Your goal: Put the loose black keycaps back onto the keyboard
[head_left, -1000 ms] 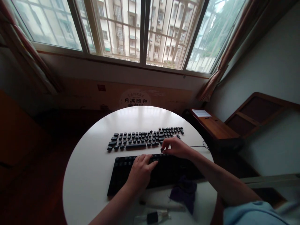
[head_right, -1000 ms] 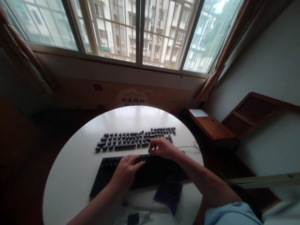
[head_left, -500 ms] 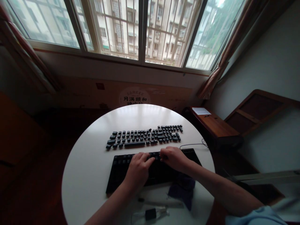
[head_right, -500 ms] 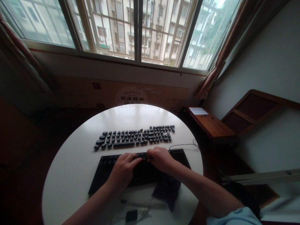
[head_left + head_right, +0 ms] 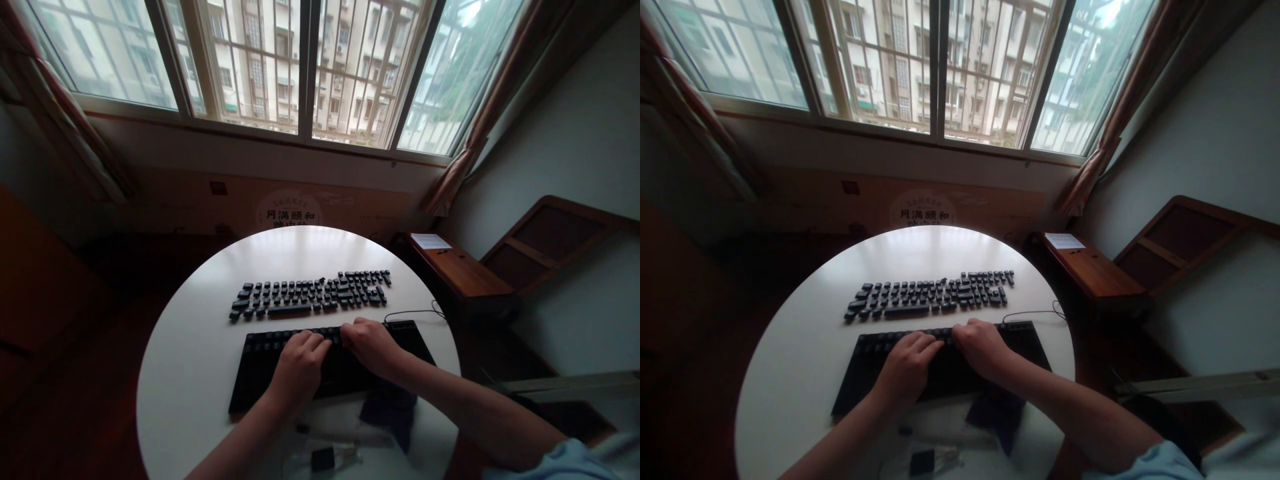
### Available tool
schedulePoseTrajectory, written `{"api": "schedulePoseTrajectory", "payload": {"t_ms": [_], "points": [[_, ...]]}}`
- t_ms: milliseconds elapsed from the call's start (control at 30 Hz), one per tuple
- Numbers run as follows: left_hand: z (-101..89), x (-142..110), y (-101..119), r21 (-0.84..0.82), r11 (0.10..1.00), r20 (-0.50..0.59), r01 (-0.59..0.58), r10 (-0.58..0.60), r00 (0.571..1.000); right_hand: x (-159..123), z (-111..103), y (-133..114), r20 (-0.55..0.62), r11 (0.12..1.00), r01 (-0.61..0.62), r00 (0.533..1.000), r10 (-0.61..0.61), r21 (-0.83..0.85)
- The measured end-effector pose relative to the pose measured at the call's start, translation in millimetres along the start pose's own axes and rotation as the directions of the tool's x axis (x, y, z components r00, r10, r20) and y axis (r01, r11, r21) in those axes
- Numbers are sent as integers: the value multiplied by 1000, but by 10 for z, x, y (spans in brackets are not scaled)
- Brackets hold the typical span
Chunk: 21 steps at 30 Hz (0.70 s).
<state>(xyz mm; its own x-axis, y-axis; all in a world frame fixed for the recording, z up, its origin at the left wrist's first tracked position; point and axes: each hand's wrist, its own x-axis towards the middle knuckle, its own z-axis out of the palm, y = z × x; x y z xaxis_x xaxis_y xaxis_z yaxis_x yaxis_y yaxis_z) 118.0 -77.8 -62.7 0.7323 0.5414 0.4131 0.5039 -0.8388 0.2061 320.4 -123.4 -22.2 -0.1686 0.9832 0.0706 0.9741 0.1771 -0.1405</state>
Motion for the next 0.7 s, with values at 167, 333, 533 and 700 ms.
{"api": "schedulePoseTrajectory", "payload": {"t_ms": [167,333,533,700], "points": [[24,1,92,53,996,40,-68,66,997,-32,-20,-62,-27,993,-19,1000,16,-113],[-3,2,156,85,995,118,-51,41,992,-105,54,-7,-123,1000,30,992,-29,7],[-106,100,230,117,993,245,-23,-6,970,-181,91,62,-211,992,78,976,-56,98],[-242,295,303,123,991,347,49,-89,934,-183,61,150,-180,983,109,980,-83,145]]}}
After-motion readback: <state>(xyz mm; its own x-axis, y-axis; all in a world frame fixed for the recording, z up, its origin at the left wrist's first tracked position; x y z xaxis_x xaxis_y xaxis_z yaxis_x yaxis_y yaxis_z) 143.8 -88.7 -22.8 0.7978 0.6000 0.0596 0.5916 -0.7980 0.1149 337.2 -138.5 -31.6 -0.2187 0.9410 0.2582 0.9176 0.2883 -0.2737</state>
